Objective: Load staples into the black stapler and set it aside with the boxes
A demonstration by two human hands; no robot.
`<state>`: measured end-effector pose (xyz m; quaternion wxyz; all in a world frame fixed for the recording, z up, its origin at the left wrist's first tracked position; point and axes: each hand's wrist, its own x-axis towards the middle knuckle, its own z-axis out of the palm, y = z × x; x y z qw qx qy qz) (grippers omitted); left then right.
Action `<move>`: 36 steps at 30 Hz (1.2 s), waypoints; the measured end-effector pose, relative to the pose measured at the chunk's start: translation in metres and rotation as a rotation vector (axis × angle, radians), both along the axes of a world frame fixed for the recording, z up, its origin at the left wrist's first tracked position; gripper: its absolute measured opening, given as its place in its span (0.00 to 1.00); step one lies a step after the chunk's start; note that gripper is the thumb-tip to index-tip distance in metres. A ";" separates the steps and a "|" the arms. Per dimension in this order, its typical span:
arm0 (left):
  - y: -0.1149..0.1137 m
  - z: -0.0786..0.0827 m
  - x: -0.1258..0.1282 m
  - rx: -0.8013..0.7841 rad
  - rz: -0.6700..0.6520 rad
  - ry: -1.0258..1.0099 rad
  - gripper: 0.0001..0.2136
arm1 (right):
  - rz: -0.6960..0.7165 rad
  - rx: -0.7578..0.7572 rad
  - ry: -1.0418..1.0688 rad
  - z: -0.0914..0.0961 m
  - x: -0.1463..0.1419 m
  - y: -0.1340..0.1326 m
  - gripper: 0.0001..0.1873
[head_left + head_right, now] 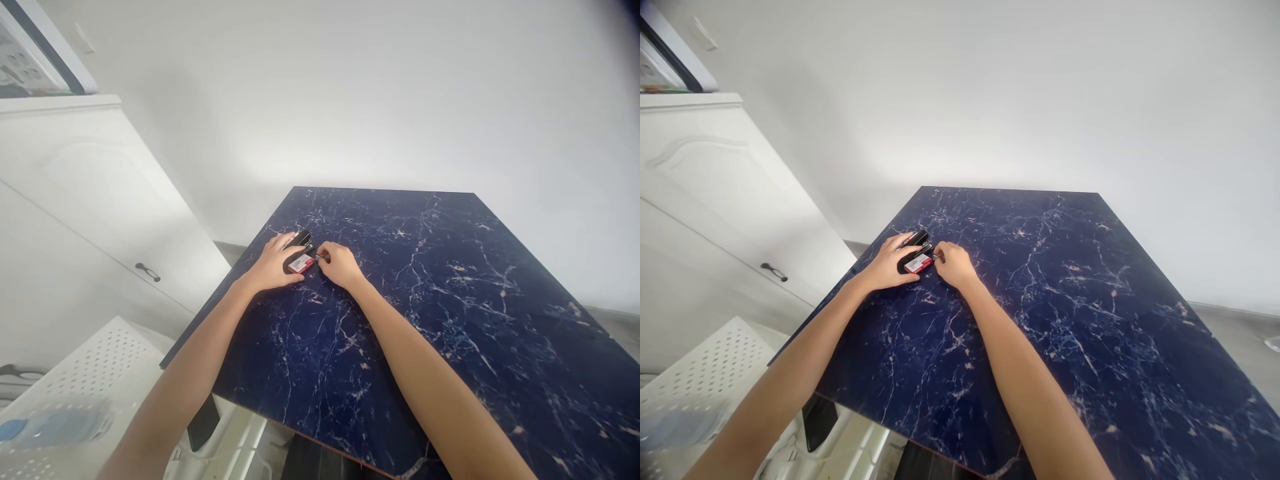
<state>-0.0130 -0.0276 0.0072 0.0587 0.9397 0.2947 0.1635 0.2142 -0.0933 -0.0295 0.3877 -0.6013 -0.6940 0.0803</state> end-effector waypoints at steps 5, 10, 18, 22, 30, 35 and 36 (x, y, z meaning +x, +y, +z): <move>0.003 -0.005 0.001 -0.049 0.024 -0.014 0.37 | -0.022 0.016 0.012 -0.002 0.001 0.001 0.10; 0.004 -0.009 0.001 -0.079 0.055 -0.053 0.47 | -0.004 0.031 0.027 0.000 0.001 0.000 0.14; 0.007 -0.004 0.002 -0.143 0.016 -0.104 0.51 | -0.046 -0.009 0.005 0.001 0.002 0.000 0.13; 0.006 -0.002 0.004 -0.158 0.014 -0.126 0.50 | -0.006 -0.039 0.012 0.000 0.000 0.000 0.14; 0.011 -0.009 -0.001 -0.149 0.068 -0.115 0.45 | -0.084 -0.024 0.093 0.000 0.003 0.002 0.13; 0.016 -0.013 -0.002 -0.134 0.129 -0.155 0.38 | -0.144 -0.029 0.170 -0.002 0.006 0.004 0.12; 0.016 -0.012 -0.001 -0.132 0.118 -0.159 0.37 | -0.150 -0.030 0.183 -0.002 0.007 0.004 0.12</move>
